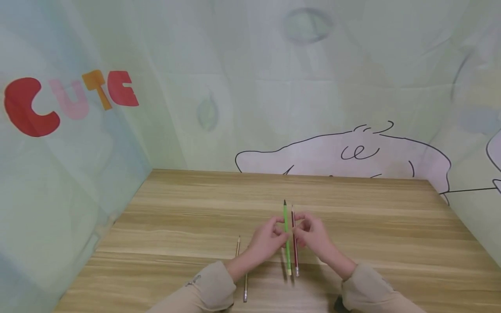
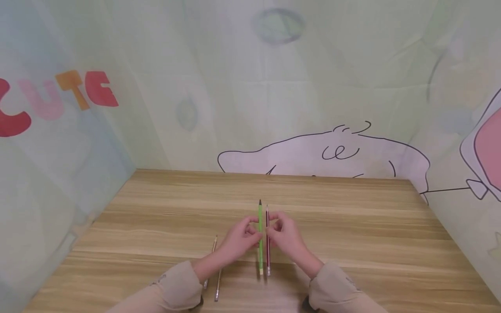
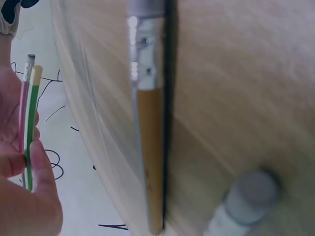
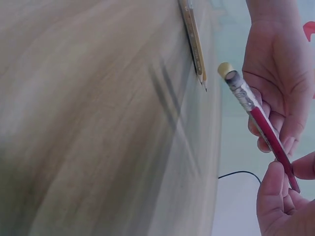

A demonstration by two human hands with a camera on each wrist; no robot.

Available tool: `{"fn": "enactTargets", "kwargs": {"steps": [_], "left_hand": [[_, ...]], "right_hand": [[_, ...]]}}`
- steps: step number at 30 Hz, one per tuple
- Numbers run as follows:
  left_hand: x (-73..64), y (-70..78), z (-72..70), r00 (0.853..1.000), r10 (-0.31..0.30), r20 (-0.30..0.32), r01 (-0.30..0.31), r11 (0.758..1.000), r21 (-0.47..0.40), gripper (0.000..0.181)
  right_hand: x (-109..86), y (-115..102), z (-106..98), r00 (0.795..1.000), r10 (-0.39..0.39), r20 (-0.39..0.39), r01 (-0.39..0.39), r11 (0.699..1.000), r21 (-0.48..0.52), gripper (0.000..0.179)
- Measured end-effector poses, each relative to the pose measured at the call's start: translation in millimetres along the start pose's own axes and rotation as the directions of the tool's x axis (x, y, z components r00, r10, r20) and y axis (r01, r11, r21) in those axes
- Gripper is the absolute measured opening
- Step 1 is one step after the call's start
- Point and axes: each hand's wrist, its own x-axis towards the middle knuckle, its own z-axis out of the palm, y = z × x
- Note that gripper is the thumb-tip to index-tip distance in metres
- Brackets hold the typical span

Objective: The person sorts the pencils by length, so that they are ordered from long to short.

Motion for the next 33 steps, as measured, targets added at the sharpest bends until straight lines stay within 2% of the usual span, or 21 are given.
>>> {"fn": "enactTargets", "kwargs": {"steps": [7, 18, 33], "left_hand": [[0.1, -0.3, 3.2, 1.0, -0.003, 0.012, 0.003, 1.0, 0.0, 0.037], [2.8, -6.3, 5.5, 1.0, 0.002, 0.02, -0.003, 1.0, 0.029, 0.033], [10.2, -6.5, -0.1, 0.999, -0.034, 0.02, 0.033, 0.998, 0.052, 0.043]], "right_hand": [[0.2, 6.9, 0.4, 1.0, -0.026, 0.004, 0.026, 1.0, 0.008, 0.032], [-0.4, 9.8, 0.0, 1.0, -0.019, 0.012, 0.019, 1.0, 0.001, 0.03], [6.3, 12.8, -2.0, 1.0, 0.013, -0.001, -0.013, 1.0, 0.009, 0.035]]}}
